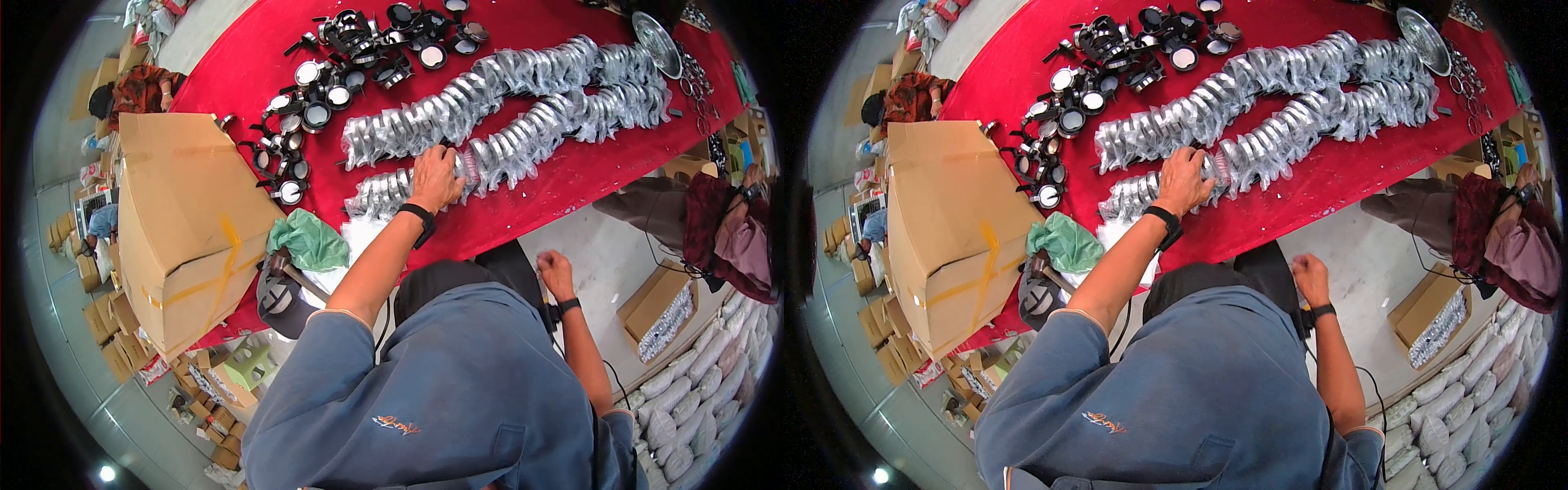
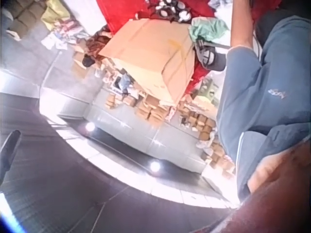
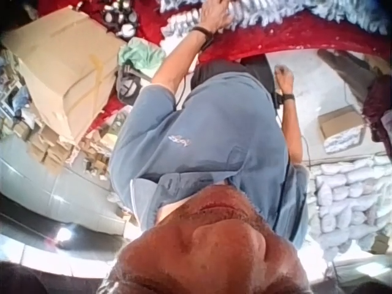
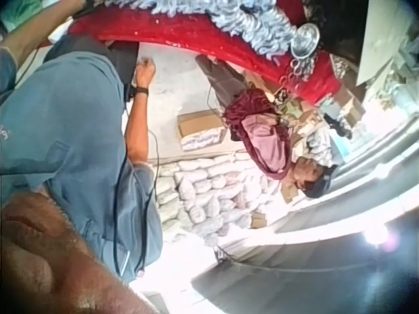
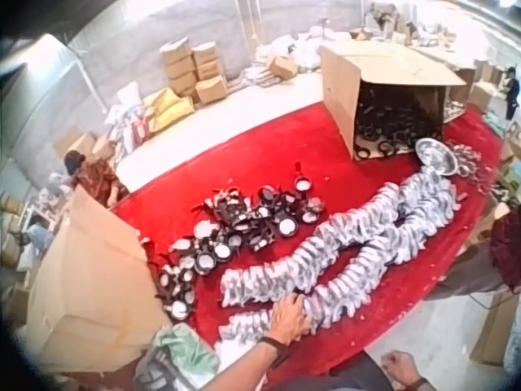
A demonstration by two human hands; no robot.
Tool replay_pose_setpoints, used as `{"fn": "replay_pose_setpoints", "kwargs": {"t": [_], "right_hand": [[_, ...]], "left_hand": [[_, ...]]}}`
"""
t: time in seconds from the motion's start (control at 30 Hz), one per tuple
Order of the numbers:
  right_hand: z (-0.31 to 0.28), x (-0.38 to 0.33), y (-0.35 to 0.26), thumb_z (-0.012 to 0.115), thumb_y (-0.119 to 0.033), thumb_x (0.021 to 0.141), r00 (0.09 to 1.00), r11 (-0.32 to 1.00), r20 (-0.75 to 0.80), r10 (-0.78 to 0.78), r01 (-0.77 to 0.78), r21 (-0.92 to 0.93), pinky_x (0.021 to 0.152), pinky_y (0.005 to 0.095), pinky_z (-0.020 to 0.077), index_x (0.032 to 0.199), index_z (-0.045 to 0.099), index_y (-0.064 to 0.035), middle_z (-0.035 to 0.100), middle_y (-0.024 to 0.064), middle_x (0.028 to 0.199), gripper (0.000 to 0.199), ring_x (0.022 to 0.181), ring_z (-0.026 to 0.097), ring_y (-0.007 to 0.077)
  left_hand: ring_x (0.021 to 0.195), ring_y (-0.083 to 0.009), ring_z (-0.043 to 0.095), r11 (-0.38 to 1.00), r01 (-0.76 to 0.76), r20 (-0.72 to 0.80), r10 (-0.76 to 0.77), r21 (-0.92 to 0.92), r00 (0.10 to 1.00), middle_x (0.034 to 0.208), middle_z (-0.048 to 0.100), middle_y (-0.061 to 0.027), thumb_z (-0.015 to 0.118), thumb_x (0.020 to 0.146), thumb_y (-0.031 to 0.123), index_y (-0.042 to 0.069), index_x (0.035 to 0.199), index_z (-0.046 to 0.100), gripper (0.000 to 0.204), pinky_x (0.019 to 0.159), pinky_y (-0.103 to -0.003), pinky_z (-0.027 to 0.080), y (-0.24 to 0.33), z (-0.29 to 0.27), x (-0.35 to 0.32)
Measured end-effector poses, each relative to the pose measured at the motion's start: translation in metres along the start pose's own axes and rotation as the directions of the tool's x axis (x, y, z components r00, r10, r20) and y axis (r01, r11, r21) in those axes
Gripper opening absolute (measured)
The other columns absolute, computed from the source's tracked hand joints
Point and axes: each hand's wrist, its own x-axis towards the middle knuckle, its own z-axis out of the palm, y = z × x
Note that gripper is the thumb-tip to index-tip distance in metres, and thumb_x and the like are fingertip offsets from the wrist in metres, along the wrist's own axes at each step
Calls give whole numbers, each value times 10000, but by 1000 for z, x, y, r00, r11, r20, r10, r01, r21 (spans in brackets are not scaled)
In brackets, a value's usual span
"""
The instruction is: Packing small circular industrial parts into plastic bags and organizing them on a workbench.
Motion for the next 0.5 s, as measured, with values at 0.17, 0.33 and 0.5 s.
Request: {"fn": "replay_pose_setpoints", "kwargs": {"t": [0.17,0.33,0.5], "right_hand": [[22,81,-184,724,17,832,832,833,98,-546,552,-48,978,454,542,1240,646,11,680,230,1187,416,1116,662,410],[74,155,-254,713,47,813,575,537,171,-800,813,-225,1072,471,518,1448,540,-31,606,172,1355,662,1237,591,406],[90,181,-274,807,-132,841,625,489,597,-503,775,-400,1157,432,473,1560,473,-114,547,180,1476,794,1355,537,363]], "left_hand": [[1214,-380,608,1000,0,-7,-1,-16,1000,1297,645,-177,876,774,320,30,1320,676,650,1030,-502,487,-3,-3,-2],[1224,-364,600,992,-114,64,111,53,992,1314,636,-154,886,740,335,63,1332,663,689,1025,-496,491,-22,-18,-5],[1330,-349,568,994,-59,134,46,96,990,1379,625,-153,895,750,397,81,1425,616,796,1127,-482,452,-89,-99,-55]]}}
